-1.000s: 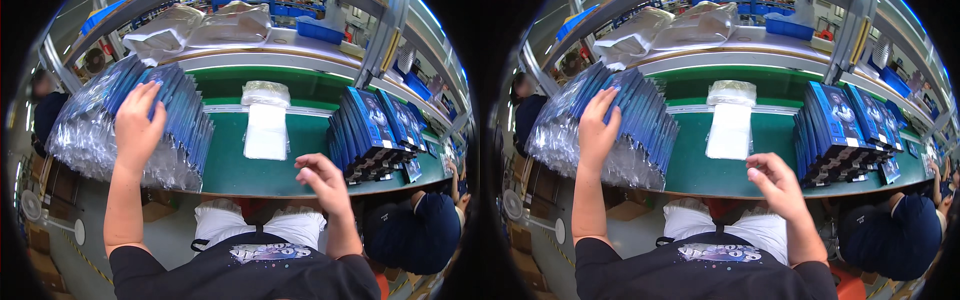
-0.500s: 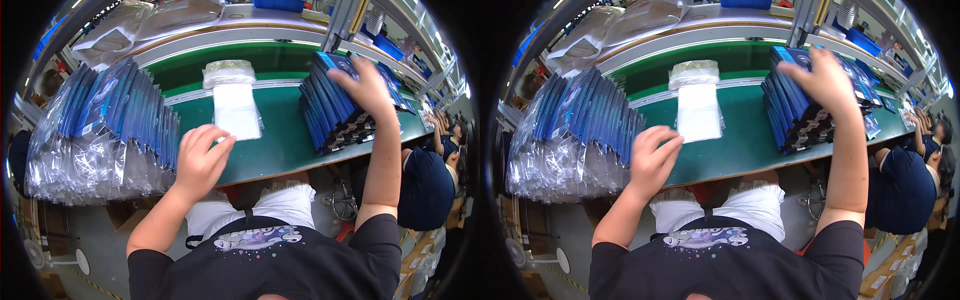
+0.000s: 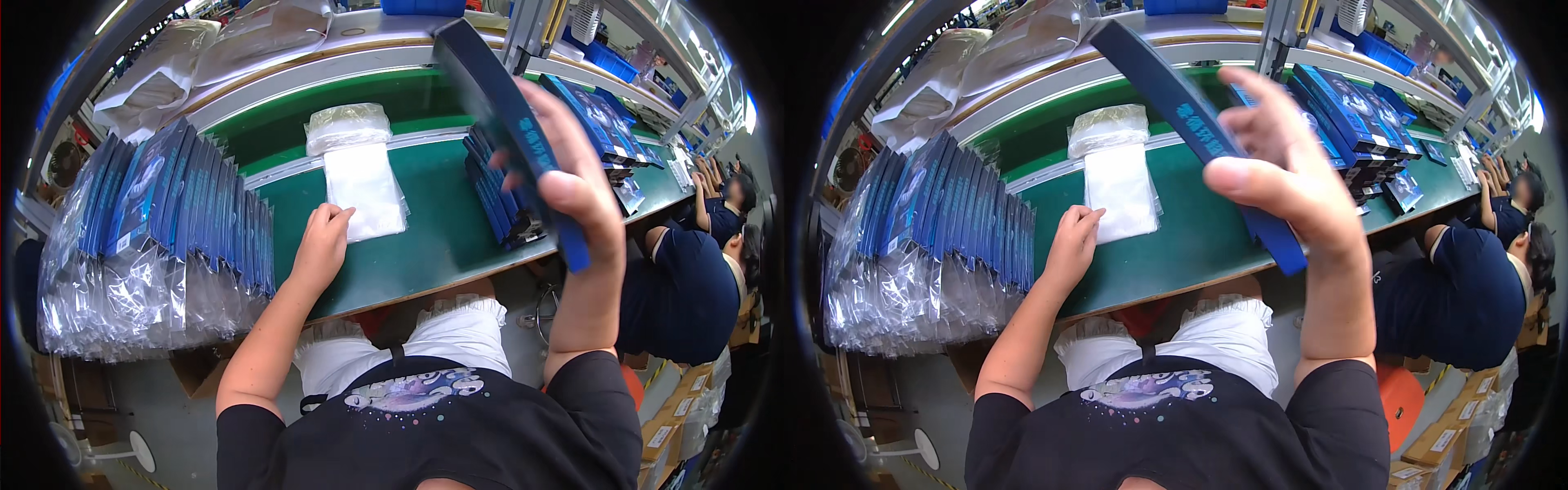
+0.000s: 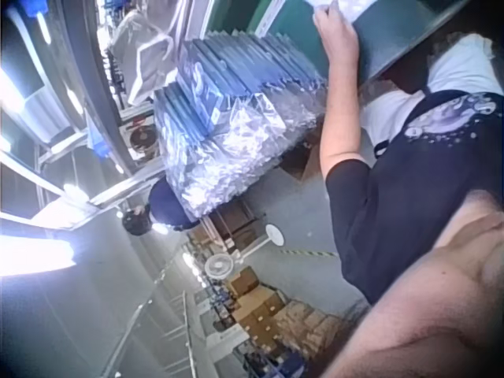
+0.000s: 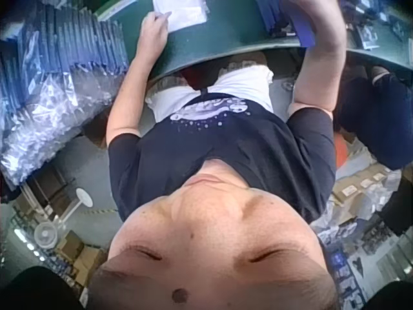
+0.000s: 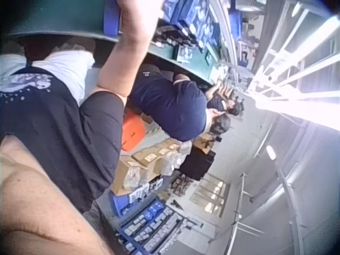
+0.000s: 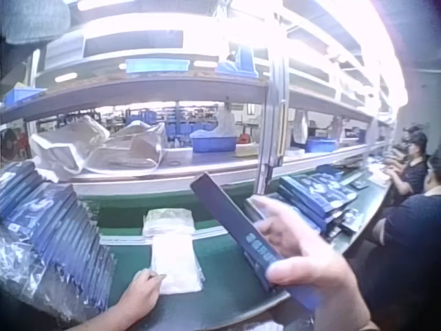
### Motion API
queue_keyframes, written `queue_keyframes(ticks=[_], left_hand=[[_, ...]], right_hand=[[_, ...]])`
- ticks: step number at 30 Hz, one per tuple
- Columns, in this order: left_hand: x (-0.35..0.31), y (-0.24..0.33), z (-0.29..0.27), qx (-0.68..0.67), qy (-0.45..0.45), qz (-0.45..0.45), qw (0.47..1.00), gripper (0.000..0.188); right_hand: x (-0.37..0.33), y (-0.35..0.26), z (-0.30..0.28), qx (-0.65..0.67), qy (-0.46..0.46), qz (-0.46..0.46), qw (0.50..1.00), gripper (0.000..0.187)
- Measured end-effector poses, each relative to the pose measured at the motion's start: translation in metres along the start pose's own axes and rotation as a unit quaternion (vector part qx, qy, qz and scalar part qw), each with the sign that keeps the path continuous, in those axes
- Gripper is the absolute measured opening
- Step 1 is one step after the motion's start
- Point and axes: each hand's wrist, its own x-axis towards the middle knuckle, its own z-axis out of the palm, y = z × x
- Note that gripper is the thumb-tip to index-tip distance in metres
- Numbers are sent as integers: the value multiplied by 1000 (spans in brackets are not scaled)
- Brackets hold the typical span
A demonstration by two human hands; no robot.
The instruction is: Manually placing small boxed items into plastic bags and stacking them on a factory assembly line.
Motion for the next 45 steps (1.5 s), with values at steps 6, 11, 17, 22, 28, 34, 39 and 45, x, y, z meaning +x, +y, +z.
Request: queue_keyframes(ticks=[6, 11, 17, 22, 28, 34, 39, 45], left_hand=[[14, 0, 3, -68, 17, -19, 997, 18], [21, -2, -6, -125, 23, -89, 988, 12], [18, -19, -12, -219, -27, -136, 966, 16], [21, -3, -22, -303, -75, -371, 875, 18], [21, -13, -19, -271, -73, -322, 904, 19], [30, -4, -28, -153, -99, -284, 941, 19], [26, -17, -33, -116, -136, -254, 950, 23], [22, 14, -29, -74, -50, -125, 988, 29]], right_hand=[[-37, 104, 34, 302, -51, 342, 888, 36], [-48, 146, 57, 456, -136, 341, 811, 51], [-14, 158, 74, 408, -150, 339, 835, 76], [-15, 154, 52, 280, -200, 343, 874, 67], [-14, 158, 52, 257, -189, 369, 873, 86], [-12, 159, 64, 267, -177, 357, 877, 85], [-16, 160, 62, 225, -91, 366, 899, 69], [-37, 175, 85, 125, 16, 233, 964, 66]])
